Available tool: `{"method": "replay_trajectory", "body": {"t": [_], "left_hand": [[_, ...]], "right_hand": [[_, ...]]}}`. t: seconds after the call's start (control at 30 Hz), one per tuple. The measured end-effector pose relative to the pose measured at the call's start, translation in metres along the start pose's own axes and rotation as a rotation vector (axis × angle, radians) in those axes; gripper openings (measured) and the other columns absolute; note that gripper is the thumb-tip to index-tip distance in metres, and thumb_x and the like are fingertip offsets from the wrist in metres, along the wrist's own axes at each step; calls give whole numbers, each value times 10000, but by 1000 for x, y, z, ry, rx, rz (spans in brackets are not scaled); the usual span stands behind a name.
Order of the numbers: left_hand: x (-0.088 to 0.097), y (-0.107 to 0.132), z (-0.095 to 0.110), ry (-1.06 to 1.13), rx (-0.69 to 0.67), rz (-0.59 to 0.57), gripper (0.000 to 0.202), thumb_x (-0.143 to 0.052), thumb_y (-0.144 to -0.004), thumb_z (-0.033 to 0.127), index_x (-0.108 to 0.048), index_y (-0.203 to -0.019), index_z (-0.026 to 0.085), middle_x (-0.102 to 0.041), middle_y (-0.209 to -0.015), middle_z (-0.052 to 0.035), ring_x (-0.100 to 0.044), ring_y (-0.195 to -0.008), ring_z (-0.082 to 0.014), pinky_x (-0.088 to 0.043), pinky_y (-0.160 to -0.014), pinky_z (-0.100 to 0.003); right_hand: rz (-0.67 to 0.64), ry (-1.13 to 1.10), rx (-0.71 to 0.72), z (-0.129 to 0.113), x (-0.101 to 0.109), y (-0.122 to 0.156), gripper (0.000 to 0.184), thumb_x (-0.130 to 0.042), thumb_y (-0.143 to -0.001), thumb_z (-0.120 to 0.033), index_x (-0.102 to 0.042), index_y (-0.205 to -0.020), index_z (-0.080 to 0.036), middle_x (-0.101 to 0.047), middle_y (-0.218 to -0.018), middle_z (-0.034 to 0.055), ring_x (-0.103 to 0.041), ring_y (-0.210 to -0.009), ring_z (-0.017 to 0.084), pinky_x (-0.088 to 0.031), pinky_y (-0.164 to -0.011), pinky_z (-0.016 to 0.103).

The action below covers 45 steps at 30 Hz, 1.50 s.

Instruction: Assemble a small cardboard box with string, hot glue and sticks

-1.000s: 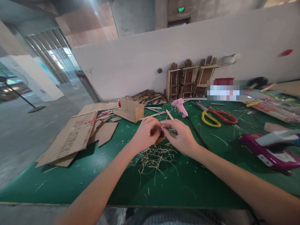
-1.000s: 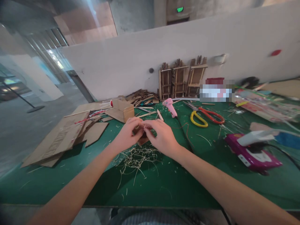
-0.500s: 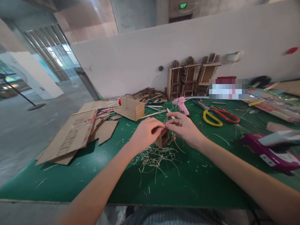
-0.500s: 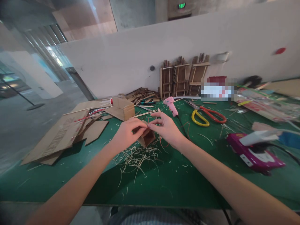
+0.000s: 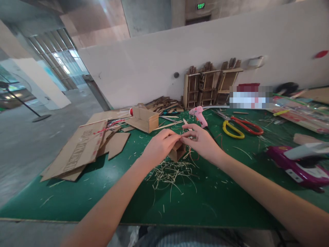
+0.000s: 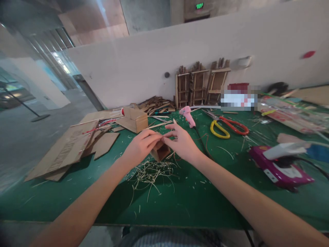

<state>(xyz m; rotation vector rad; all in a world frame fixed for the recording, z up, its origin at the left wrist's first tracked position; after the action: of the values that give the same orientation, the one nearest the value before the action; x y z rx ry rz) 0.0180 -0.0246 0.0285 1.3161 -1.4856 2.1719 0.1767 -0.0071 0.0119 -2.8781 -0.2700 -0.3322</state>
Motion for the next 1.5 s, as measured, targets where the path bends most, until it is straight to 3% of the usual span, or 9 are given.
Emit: {"method": "replay_trajectory", "body": {"t": [0.13,0.33,0.5,0.6,0.8,0.93,1.1,1.3,1.5], "left_hand": [[1,-3,-2,-5,70,-1,181,-447,-966,200,-616,-1016,162,-626,-996,-78,-606,-928,-179,-549,-818,-354],[2,-3,-3,39,124,15,144,-480,-944,188,-619,-979,167,-631,-962,-67,-606,-923,-184,-537,-807,-351],[5,-3,-8,99,161,28,110,-518,-919,168,-605,-988,172,-658,-964,-60,-613,-934,-186,-531,-811,-350],[7,-4,-6,151,128,-23,135,-504,-913,137,-621,-959,186,-671,-996,-47,-607,-975,-178,-518,-855,-349],[11,-6,0,188,149,-46,147,-588,-865,220,-658,-990,187,-682,-1002,-58,-610,-944,-193,-527,-823,-359],[10,-6,-3,217,195,-22,77,-601,-864,214,-667,-892,186,-699,-925,-44,-623,-903,-186,-523,-820,-366],[11,-6,-8,253,237,-47,98,-550,-888,178,-645,-866,184,-678,-906,-33,-618,-842,-155,-521,-747,-318],[18,-5,-18,330,340,-79,129,-514,-914,214,-639,-900,186,-635,-953,-55,-609,-834,-144,-543,-688,-277],[19,-4,-27,286,331,-87,145,-498,-925,217,-637,-894,194,-627,-981,-60,-606,-849,-152,-549,-686,-281]], "right_hand": [[-4,94,100,-5,-2,5,395,-615,-815,-304,-505,-1178,-190,-715,-899,62,-656,-683,161,-540,-634,329],[68,450,383,-16,-7,18,368,-551,-835,-227,-538,-1200,-186,-721,-802,23,-469,-476,89,-430,-526,273],[35,240,280,-9,-8,15,372,-532,-834,-226,-510,-1203,-183,-703,-888,40,-386,-429,53,-381,-448,241],[36,104,201,-3,-6,10,363,-551,-843,-269,-504,-1192,-180,-684,-913,52,-448,-474,64,-396,-454,243],[69,61,185,2,-5,7,333,-589,-837,-300,-529,-1145,-189,-679,-890,52,-543,-581,104,-424,-508,267],[66,60,189,0,-8,8,327,-590,-842,-325,-535,-1135,-190,-698,-871,53,-534,-560,105,-415,-502,268],[164,258,257,-8,-6,12,284,-586,-837,-315,-578,-1090,-186,-721,-845,46,-498,-521,97,-384,-487,261],[289,641,401,-20,0,21,246,-537,-852,-269,-623,-1069,-193,-741,-890,41,-596,-582,126,-406,-508,267],[237,759,483,-21,2,21,278,-565,-858,-276,-593,-1125,-204,-740,-886,28,-624,-633,155,-435,-543,288]]}}
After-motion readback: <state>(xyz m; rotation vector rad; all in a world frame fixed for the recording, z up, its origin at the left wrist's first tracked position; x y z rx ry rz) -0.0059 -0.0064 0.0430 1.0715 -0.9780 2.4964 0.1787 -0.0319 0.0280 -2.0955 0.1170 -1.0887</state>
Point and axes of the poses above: each hand's wrist, its own y-axis away from the middle knuckle, its own x-axis out of the back of the hand, z = x × y, the point moved 4 cm from there along -y, towards the middle knuckle
